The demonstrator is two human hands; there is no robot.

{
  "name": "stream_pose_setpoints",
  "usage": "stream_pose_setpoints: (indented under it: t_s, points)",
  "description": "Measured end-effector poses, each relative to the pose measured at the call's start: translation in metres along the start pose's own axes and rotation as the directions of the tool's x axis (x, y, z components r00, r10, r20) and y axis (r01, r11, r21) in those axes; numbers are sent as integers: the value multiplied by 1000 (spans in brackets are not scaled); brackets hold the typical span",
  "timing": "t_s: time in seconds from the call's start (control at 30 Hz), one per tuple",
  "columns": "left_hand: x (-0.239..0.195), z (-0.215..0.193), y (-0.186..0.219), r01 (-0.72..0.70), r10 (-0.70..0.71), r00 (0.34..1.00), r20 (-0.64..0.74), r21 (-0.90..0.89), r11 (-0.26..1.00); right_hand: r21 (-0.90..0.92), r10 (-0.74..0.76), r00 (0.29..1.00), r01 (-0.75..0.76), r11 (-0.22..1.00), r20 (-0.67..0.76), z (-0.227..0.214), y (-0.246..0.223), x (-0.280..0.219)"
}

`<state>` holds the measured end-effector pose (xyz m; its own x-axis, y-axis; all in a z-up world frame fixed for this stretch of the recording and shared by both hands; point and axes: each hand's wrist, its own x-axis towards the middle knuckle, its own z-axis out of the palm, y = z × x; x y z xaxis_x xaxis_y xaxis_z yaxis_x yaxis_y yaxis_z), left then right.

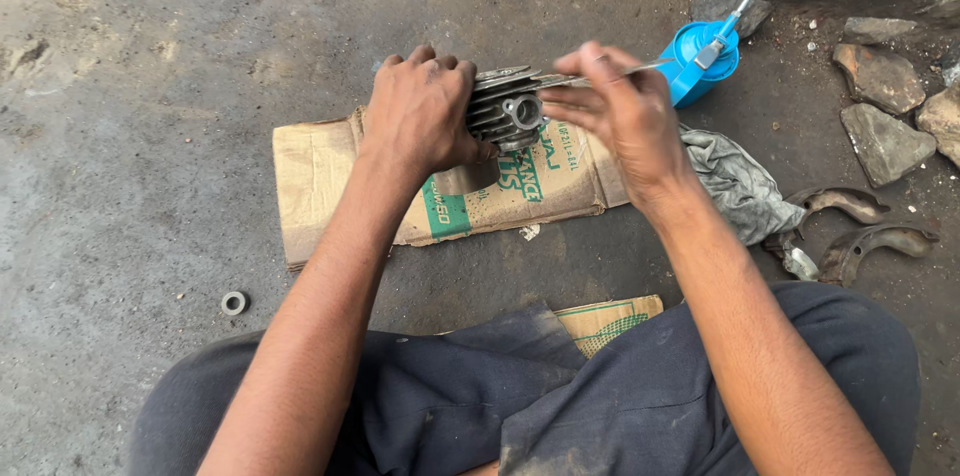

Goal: The person sits on the ground and uses a metal file to scrape and clean the surfaces of a metal engine cylinder head. They rotate the part to access different sides and use a rag to wipe away debris. The person also uses a blue oil can to apply lubricant to the cylinder bore.

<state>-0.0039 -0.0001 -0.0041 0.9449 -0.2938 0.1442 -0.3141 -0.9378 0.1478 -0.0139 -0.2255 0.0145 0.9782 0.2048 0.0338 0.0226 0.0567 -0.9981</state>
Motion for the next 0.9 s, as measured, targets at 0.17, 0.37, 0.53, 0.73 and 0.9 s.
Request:
stream_pose_setpoints:
  t_s: [0.17, 0.37, 0.53, 0.73, 0.9]
  points:
    - [-14, 2, 4, -28, 28, 989, -143, 2, 1000, -166, -216, 949, 180, 969, -228, 1, 0, -2]
    - [-35, 4, 11, 45, -34, 951, -309, 29, 999, -495, -303, 950, 228, 839, -75, -6, -16, -15]
    - [-50, 18, 11, 60, -95, 915, -392, -101, 993, -566, -215, 977, 177, 805, -1, -27, -23, -17]
    - [-45, 17, -5, 31, -73, 977, -199, -206, 978, -259, 35, 999, -24, 965, 35, -40, -9, -6]
    - [-26, 12, -22, -3, -17, 990, -143, -135, 991, -687, 189, 981, -164, 708, -39, -32, -10, -6]
